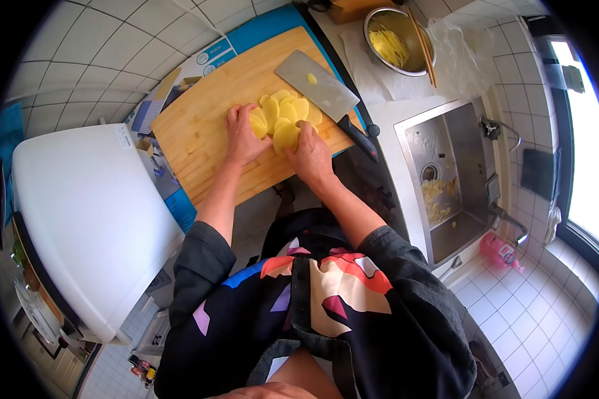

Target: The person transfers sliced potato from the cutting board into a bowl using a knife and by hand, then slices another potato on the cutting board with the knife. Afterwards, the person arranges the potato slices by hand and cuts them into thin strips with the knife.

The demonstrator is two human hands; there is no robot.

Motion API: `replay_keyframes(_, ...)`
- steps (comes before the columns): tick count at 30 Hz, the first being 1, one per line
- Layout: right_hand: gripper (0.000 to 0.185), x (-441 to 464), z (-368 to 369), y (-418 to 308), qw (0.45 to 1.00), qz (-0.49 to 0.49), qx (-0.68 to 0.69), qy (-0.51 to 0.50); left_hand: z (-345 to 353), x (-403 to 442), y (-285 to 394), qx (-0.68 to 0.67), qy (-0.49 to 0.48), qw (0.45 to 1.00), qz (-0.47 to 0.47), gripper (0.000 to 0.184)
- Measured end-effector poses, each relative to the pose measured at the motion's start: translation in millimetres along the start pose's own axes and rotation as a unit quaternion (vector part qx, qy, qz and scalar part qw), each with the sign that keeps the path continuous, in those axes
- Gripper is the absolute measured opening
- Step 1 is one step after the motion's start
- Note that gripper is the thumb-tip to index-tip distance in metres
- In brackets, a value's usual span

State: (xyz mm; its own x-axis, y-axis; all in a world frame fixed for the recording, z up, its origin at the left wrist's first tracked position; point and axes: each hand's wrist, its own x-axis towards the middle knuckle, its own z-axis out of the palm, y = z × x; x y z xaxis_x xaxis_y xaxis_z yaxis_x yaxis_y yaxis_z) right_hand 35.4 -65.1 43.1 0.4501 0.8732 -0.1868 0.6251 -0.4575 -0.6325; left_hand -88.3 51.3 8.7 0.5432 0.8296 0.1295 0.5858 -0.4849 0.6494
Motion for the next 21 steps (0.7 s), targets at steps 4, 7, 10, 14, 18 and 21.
replay_keyframes(4,0.05,2.0,-1.1,-7.1,0.996,0.05,0.061,-0.039,-1.3,-0.5,-3.7,-0.005,-0.014,1.0,0.01,0.066)
replay_keyframes(7,0.038,3.3,6.8,-1.8,0.993,0.05,0.105,-0.012,-0.6,-2.6,-5.4,-0.034,-0.009,0.999,-0.002,0.064)
replay_keyframes(10,0.028,8.7,7.3,1.5,0.991,0.053,0.12,0.003,-3.4,-3.7,-7.8,-0.047,-0.011,0.999,0.015,0.06)
replay_keyframes(14,0.024,14.0,-3.5,-2.2,0.991,0.069,0.118,0.005,-6.4,-4.3,-8.3,-0.063,-0.018,0.998,0.016,0.059)
replay_keyframes(18,0.023,20.2,-5.1,0.1,0.985,0.068,0.156,0.013,-8.3,-4.6,-8.2,-0.07,-0.023,0.997,0.018,0.058)
replay_keyframes(21,0.024,28.7,-1.8,5.9,0.99,0.054,0.13,0.026,-8.4,-5.1,-10.4,-0.077,-0.023,0.996,0.023,0.058)
